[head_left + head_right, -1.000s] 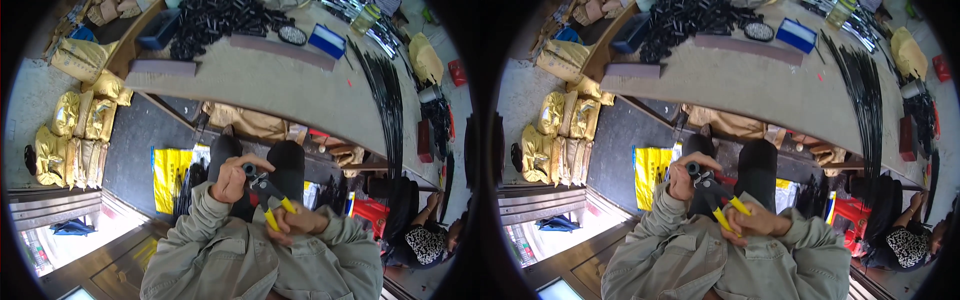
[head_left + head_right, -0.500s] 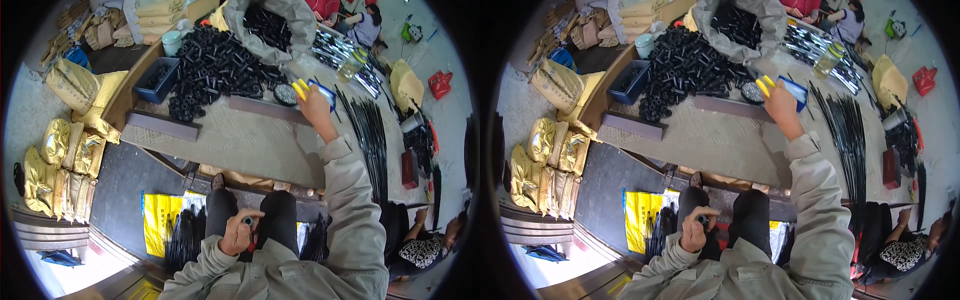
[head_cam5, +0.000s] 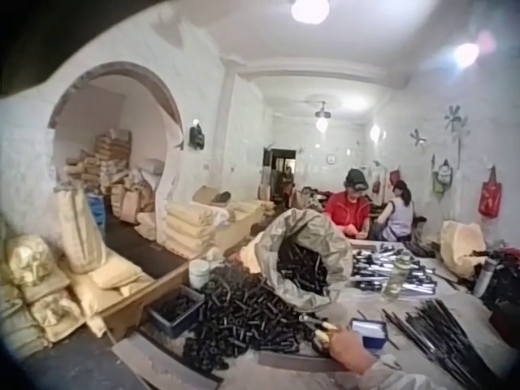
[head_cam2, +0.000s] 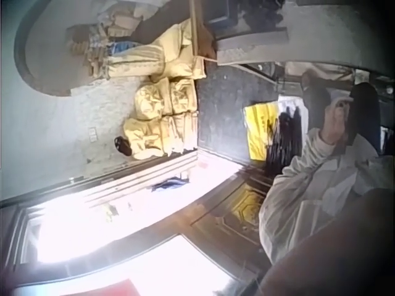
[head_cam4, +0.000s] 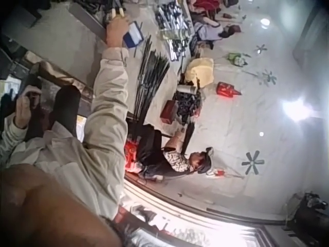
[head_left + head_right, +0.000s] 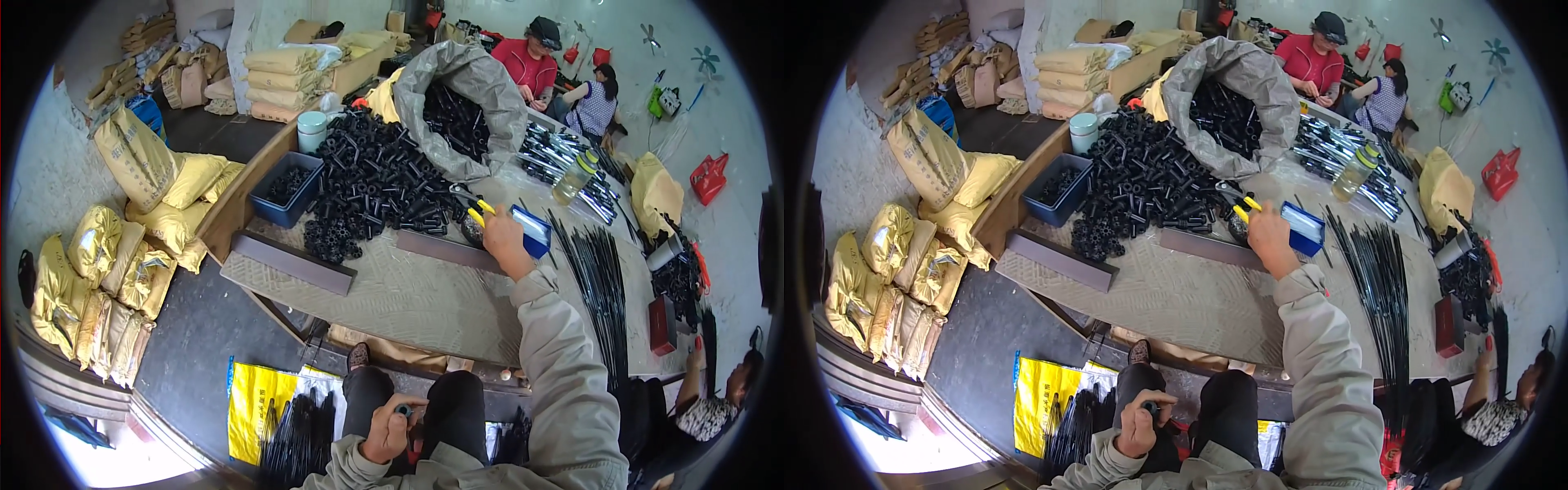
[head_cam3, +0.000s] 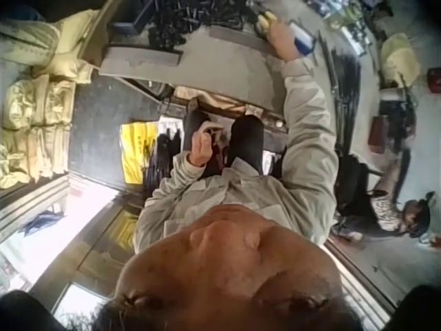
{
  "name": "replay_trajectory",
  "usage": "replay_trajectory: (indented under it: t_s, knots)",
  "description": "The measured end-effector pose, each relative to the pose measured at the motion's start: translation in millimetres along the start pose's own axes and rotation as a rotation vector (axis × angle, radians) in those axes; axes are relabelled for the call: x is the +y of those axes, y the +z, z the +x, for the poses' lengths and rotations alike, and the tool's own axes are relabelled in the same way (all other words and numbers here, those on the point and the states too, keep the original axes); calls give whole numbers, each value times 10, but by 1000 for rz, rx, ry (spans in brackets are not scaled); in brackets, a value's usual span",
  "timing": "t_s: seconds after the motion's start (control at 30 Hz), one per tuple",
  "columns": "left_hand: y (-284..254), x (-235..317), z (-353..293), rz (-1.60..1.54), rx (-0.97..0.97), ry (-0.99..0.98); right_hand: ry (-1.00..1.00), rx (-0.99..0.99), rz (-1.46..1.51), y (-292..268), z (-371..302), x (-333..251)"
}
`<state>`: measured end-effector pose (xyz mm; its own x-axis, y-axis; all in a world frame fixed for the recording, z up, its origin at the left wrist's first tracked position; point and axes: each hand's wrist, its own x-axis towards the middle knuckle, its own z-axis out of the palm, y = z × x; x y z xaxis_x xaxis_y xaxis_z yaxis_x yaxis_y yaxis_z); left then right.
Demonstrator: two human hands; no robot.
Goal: Assembling wire bundles by cutting them with pliers and attaching plastic connector components at a factory workbench.
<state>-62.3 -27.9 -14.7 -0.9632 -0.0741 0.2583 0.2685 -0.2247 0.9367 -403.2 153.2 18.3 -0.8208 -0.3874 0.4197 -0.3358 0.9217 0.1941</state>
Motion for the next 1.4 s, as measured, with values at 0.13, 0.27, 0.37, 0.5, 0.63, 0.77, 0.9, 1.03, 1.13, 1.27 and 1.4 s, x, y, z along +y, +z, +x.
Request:
replay_trajectory:
  t_s: [0.13, 0.27, 0.37, 0.5, 0.63, 0.77, 0.9, 1.03, 1.13, 1.27, 1.4]
  knots:
    - [31, 77, -71, -1, 42, -19, 62, 91, 232, -251, -234, -29]
    - [29, 127, -36, 9, 174, -10, 332, -233, 1569, -1034, -836, -589]
    - [155, 212, 22, 16, 185, 40, 389, -380, 2038, -1473, -1638, -1053]
    - [307, 345, -34, 23, 143, 61, 299, -347, 2091, -1719, -2168, -1364]
    - [379, 381, -186, 107, 175, 149, 387, -308, 2208, -1810, -2420, -1499]
    - [442, 441, -287, 159, 217, 217, 405, -240, 2243, -1867, -2566, -1584]
    - [432, 418, -341, 195, 231, 298, 375, -193, 2213, -1925, -2626, -1626]
    - [418, 457, -387, 170, 248, 218, 356, -169, 2167, -1924, -2633, -1658]
    - [388, 458, -351, 224, 230, 247, 357, -137, 2205, -1913, -2603, -1681]
    - [382, 461, -390, 194, 234, 229, 353, -66, 2180, -1864, -2613, -1708]
    - [438, 526, -413, 170, 241, 133, 249, 89, 1868, -1766, -2620, -1696]
